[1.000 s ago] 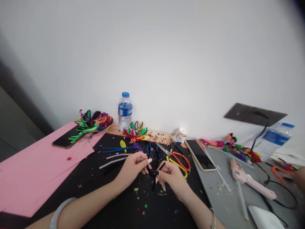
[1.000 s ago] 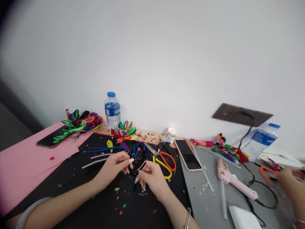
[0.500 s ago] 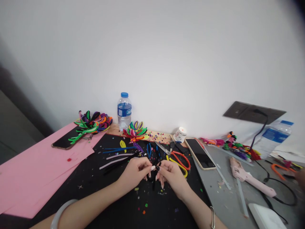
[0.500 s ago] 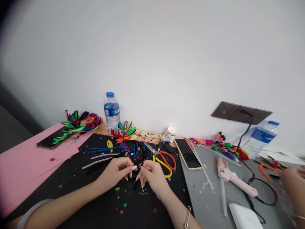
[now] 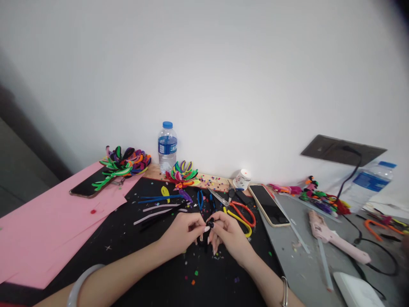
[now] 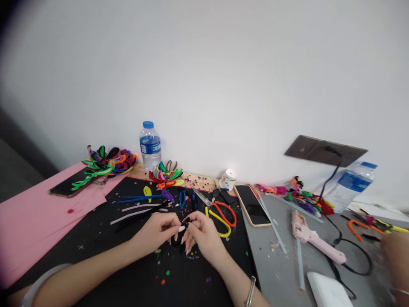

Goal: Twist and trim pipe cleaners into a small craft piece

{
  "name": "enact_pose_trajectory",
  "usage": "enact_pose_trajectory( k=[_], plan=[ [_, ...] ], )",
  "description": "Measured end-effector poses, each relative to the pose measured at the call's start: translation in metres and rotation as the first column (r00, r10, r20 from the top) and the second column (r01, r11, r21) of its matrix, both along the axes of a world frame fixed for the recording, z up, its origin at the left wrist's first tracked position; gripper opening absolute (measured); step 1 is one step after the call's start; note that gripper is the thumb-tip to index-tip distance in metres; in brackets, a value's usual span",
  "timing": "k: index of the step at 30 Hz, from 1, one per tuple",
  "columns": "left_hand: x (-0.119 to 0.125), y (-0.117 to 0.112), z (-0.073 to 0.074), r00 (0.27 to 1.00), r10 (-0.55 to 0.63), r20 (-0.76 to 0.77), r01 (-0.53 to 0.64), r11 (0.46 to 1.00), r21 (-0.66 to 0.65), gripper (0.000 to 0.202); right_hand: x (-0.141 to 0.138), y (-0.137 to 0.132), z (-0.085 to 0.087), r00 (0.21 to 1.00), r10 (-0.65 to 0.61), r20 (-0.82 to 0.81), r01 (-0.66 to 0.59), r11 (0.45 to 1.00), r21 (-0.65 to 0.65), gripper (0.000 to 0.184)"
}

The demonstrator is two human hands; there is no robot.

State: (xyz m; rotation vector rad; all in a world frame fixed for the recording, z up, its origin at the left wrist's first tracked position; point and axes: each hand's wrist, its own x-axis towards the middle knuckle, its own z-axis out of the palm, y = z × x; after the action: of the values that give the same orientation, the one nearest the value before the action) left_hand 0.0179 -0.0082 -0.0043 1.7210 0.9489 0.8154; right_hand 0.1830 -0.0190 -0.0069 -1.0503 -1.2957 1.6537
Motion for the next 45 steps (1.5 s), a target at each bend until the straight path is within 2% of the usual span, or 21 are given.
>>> enact_pose_trajectory(
  k=[8, 16, 20, 24, 31, 34, 38, 45],
  plan=[
    [-0.002, -0.001, -0.001, 0.995, -0.016, -0.096, 0.026, 0.995, 0.096, 0.021, 0.000, -0.002, 0.001, 1.000, 0.005, 0.012, -0.004, 0.999, -0.040, 0.022],
    [-0.001, -0.001, 0.003, 0.993, -0.040, -0.110, 0.056, 0.988, 0.145, 0.022, 0.000, -0.003, 0.001, 0.999, -0.025, 0.027, 0.026, 0.999, -0.026, 0.022],
    [-0.002, -0.003, 0.003, 0.998, 0.005, -0.059, 0.002, 0.993, 0.117, 0.015, 0.002, -0.001, 0.001, 0.990, -0.125, -0.073, 0.123, 0.992, -0.023, 0.022],
    [-0.003, -0.002, 0.005, 0.998, 0.053, 0.019, -0.055, 0.990, 0.130, 0.037, 0.003, 0.000, 0.004, 0.946, -0.234, -0.224, 0.228, 0.972, -0.050, 0.024],
    [-0.006, 0.002, 0.001, 0.990, 0.130, 0.062, -0.137, 0.981, 0.135, 0.031, 0.003, 0.000, 0.006, 0.928, -0.203, -0.312, 0.183, 0.979, -0.093, 0.024],
    [-0.007, 0.003, 0.000, 0.990, 0.130, 0.054, -0.137, 0.980, 0.142, 0.027, 0.003, 0.000, 0.007, 0.930, -0.197, -0.310, 0.176, 0.980, -0.094, 0.024],
    [-0.009, 0.004, 0.004, 0.985, 0.168, -0.022, -0.159, 0.960, 0.230, 0.022, 0.003, -0.001, 0.009, 0.940, -0.202, -0.275, 0.184, 0.979, -0.091, 0.026],
    [-0.011, 0.006, 0.003, 0.981, 0.185, -0.054, -0.161, 0.941, 0.296, 0.018, 0.002, 0.000, 0.006, 0.972, -0.179, -0.155, 0.179, 0.984, -0.015, 0.028]
  ],
)
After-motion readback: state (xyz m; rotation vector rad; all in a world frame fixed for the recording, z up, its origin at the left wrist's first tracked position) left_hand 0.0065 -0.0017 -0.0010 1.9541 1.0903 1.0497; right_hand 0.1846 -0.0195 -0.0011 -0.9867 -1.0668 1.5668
